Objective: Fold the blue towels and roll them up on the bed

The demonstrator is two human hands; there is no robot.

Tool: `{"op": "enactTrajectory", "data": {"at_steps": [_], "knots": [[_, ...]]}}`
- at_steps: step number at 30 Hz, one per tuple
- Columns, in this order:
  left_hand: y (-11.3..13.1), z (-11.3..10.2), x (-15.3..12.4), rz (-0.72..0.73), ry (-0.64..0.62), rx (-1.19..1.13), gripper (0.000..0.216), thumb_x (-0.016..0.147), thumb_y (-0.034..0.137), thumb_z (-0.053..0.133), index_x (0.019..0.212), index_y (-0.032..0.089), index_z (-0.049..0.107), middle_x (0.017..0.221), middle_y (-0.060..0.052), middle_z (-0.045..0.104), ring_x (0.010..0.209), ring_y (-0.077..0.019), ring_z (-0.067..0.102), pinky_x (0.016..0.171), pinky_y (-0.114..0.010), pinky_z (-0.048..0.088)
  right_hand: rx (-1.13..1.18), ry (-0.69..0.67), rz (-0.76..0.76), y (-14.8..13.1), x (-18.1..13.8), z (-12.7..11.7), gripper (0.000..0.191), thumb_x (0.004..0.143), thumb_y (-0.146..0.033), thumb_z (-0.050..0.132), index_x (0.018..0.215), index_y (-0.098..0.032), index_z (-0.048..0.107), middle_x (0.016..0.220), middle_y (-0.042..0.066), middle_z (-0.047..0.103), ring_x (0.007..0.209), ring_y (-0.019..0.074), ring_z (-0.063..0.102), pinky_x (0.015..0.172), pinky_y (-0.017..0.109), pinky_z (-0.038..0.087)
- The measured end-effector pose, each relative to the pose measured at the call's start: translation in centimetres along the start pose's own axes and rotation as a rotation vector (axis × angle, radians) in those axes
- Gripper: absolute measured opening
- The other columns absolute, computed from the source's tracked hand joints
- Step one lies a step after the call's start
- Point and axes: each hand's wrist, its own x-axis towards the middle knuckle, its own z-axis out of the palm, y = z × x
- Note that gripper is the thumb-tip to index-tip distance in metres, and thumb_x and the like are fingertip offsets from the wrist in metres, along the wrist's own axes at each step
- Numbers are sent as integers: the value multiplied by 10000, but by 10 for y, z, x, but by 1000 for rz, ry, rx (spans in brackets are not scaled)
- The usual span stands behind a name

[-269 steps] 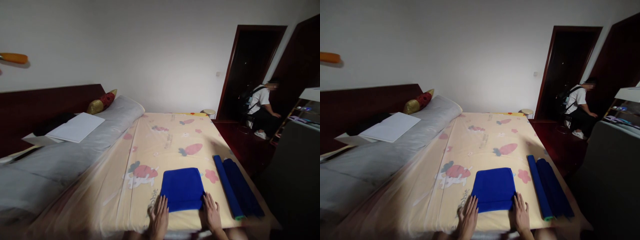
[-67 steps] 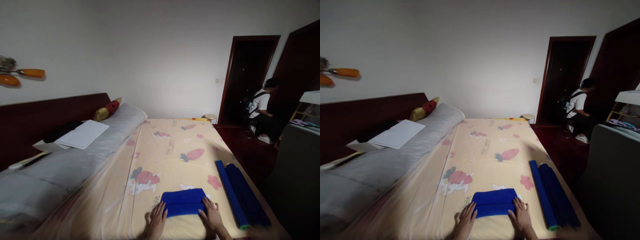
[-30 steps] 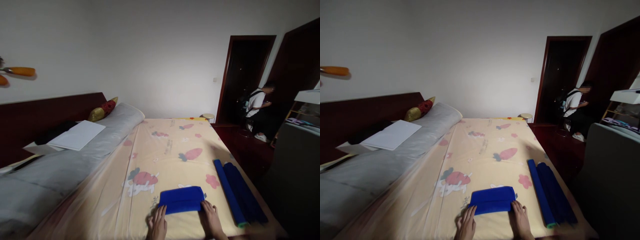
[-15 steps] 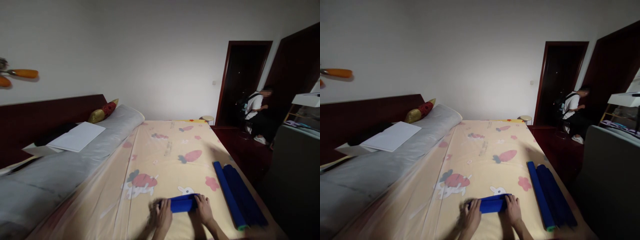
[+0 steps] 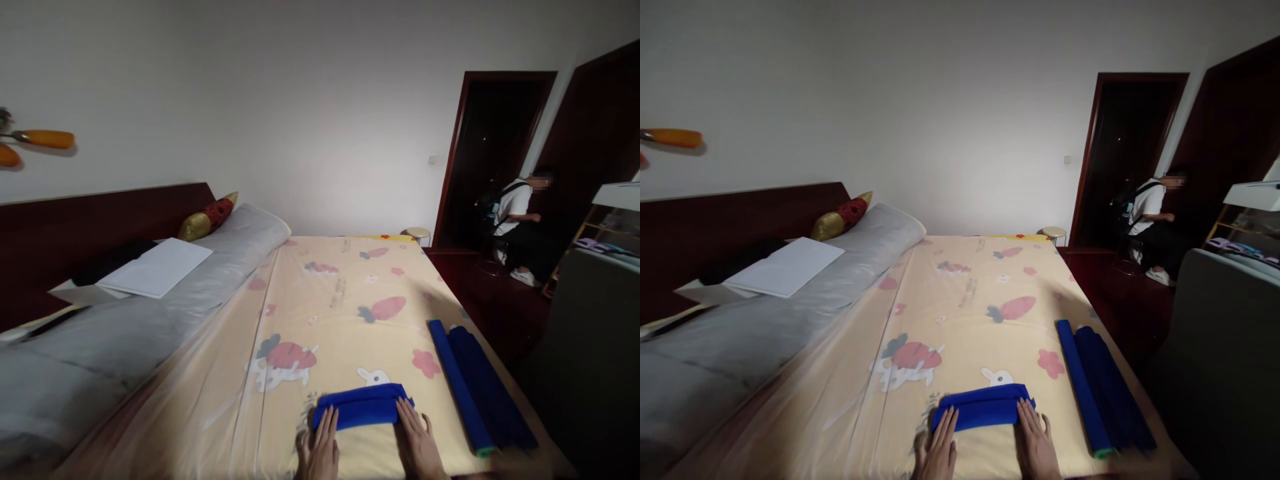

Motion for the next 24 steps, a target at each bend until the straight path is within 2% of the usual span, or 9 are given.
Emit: {"op": "enactTrajectory", "data": {"at_steps": [2,6,10,14,16,19,22,24], "knots": [[3,2,5,-14,22,19,677,814,132,295,1452,348,226,1542,49,312,1428,-199,264,1128,-501,184,-10,8,34,-5,4,-2,706,805,-134,322,1482,-312,232,1546,0,281,1414,205,280,1109,465,239],[8,-10,30,0,13,68,668,795,66,276,1422,276,381,1498,-25,424,1401,-211,313,1121,-502,177,-47,-5,119,-23,34,-23,530,848,-212,361,1364,-281,459,1418,64,505,1310,251,430,1080,481,251],[-1,-33,59,27,-99,96,576,826,83,279,1334,219,512,1395,-86,547,1337,-233,399,1125,-483,165,-55,-50,84,-25,67,-48,467,729,-193,473,1172,-235,611,1251,77,627,1174,261,518,1066,469,251],[-6,-44,72,-18,-175,99,553,791,80,327,1281,190,558,1352,-114,577,1310,-262,434,1109,-510,187,-75,-121,98,-21,78,-53,422,660,-207,519,1051,-196,675,1201,123,645,1159,315,524,1046,527,271],[-1,-43,71,-28,-176,99,575,789,86,329,1326,172,515,1392,-128,537,1340,-273,394,1115,-521,179,-86,-132,124,-25,77,-48,509,661,-169,498,1148,-200,640,1294,134,593,1228,330,479,1064,568,236],[21,-37,67,58,-198,25,633,802,135,341,1433,190,368,1516,-87,393,1420,-231,266,1155,-457,155,-73,-133,118,-46,75,-33,701,703,-84,404,1386,-238,442,1484,89,416,1367,284,345,1102,555,204],[48,-28,64,205,-239,-132,661,826,201,333,1481,193,251,1577,-30,270,1460,-189,158,1190,-396,108,-35,-156,46,-76,74,-17,735,753,-89,358,1462,-273,304,1547,14,288,1423,222,254,1134,485,210],[59,-21,63,230,-247,-162,667,838,245,336,1490,188,208,1586,-21,232,1467,-202,133,1199,-410,90,-8,-163,7,-89,73,-9,729,767,-132,379,1474,-273,271,1554,-2,245,1431,229,234,1142,481,212]]}}
